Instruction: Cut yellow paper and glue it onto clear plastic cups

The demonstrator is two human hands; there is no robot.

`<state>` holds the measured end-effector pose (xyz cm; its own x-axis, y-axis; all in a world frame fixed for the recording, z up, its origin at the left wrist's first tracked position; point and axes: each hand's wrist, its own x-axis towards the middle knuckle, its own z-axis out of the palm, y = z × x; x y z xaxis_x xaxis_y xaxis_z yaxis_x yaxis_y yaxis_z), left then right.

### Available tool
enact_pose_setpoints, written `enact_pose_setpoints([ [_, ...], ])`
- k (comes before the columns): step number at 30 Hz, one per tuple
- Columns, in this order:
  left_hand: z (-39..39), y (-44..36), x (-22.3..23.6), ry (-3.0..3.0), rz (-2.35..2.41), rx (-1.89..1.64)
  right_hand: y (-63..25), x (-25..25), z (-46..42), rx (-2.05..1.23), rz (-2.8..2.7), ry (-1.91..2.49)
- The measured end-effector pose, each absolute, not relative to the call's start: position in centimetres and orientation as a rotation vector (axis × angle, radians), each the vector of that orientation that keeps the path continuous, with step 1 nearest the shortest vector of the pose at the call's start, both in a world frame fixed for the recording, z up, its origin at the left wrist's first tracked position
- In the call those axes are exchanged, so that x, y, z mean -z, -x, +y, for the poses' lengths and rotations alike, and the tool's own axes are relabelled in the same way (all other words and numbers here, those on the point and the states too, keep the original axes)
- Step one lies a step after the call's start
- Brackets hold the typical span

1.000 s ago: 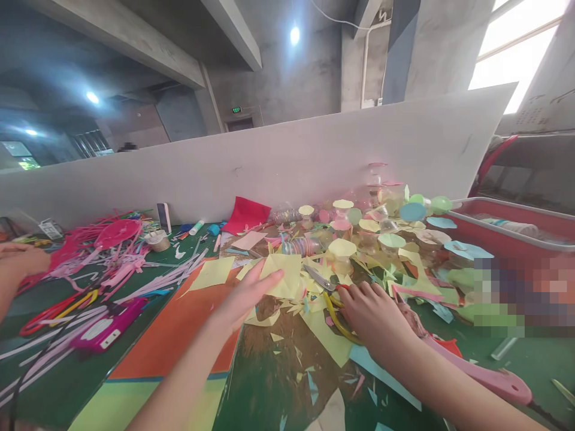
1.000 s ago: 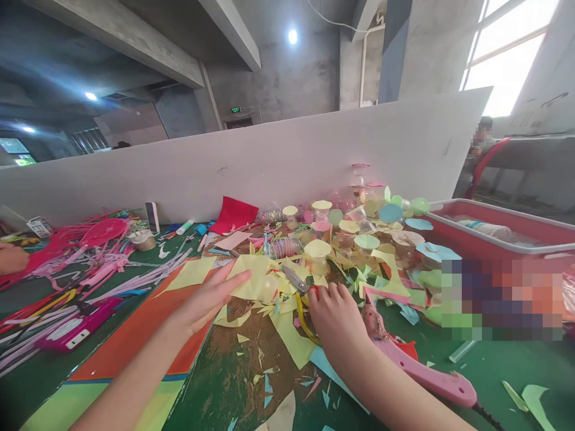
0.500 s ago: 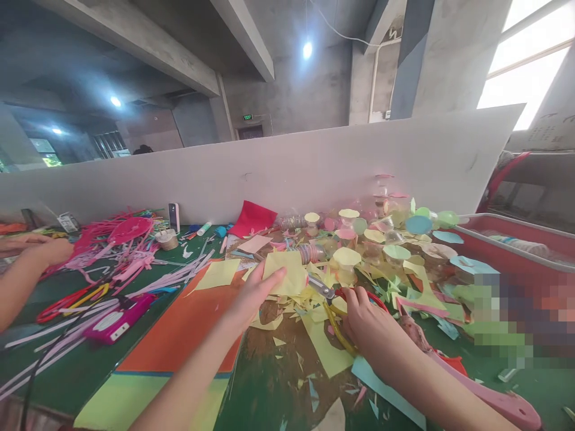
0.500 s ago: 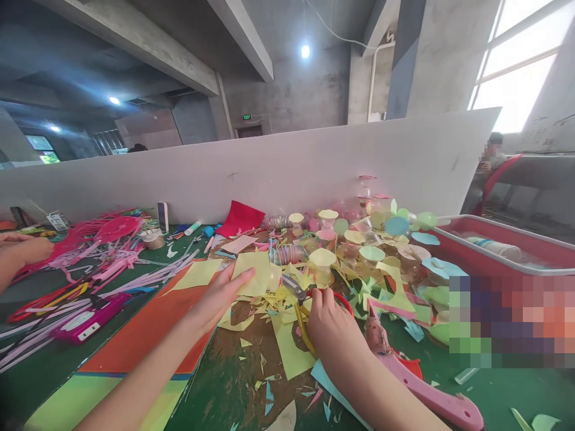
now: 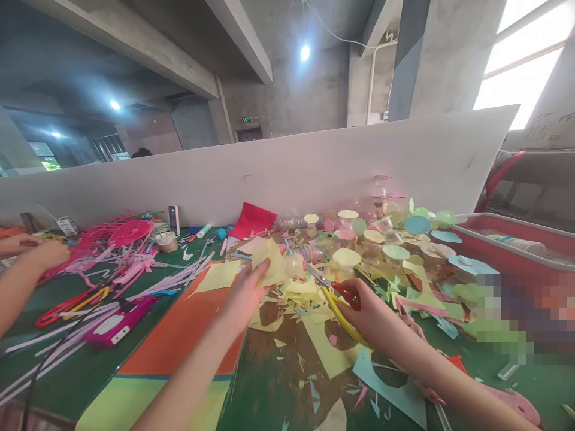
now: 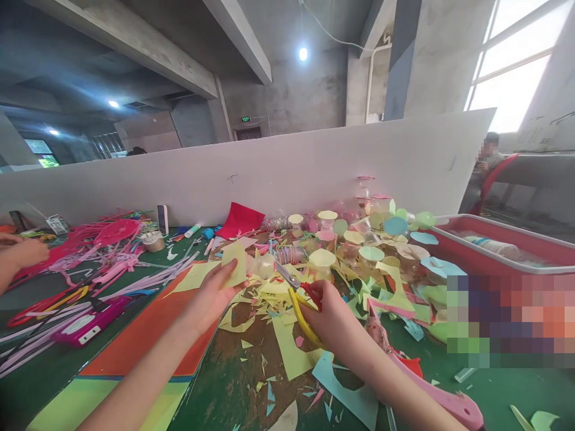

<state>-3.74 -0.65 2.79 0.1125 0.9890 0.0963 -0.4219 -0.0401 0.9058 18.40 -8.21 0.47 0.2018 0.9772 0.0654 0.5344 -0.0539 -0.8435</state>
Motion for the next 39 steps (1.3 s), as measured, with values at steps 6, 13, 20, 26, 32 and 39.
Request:
enact_pose_setpoints([
  [6,-0.9,3.8,-3.4,-0.908,0.685,-1.355,-18.9,-0.2,-7.7,-0.655,-1.437,1.704],
  [13,-0.8,4.2,-3.1,-0.860,0.754,-1.320,-19.4,0.1,-7.3,-1.002,-1.211,1.417],
  [20,-1.0,4.1,-2.7,-0.998,0.868,-1.226,-19.4,-0.8,-8.7,-1.200,-1.217,1.377],
  [26,-1.6,3.5,-2.6,-1.113,0.967,-1.181,-18.2,-1.9,-9.9,-1.346,-1.407,1.324],
  [32,-1.8,3.5,-2.4,-1.156,0.999,-1.170,-18.6,-0.1,-10.0,-1.243,-1.635,1.242],
  [39,-2.0,3.2,-2.2,-1.216,1.040,-1.154,-18.6,-0.5,-10.1,-1.228,-1.668,1.289],
])
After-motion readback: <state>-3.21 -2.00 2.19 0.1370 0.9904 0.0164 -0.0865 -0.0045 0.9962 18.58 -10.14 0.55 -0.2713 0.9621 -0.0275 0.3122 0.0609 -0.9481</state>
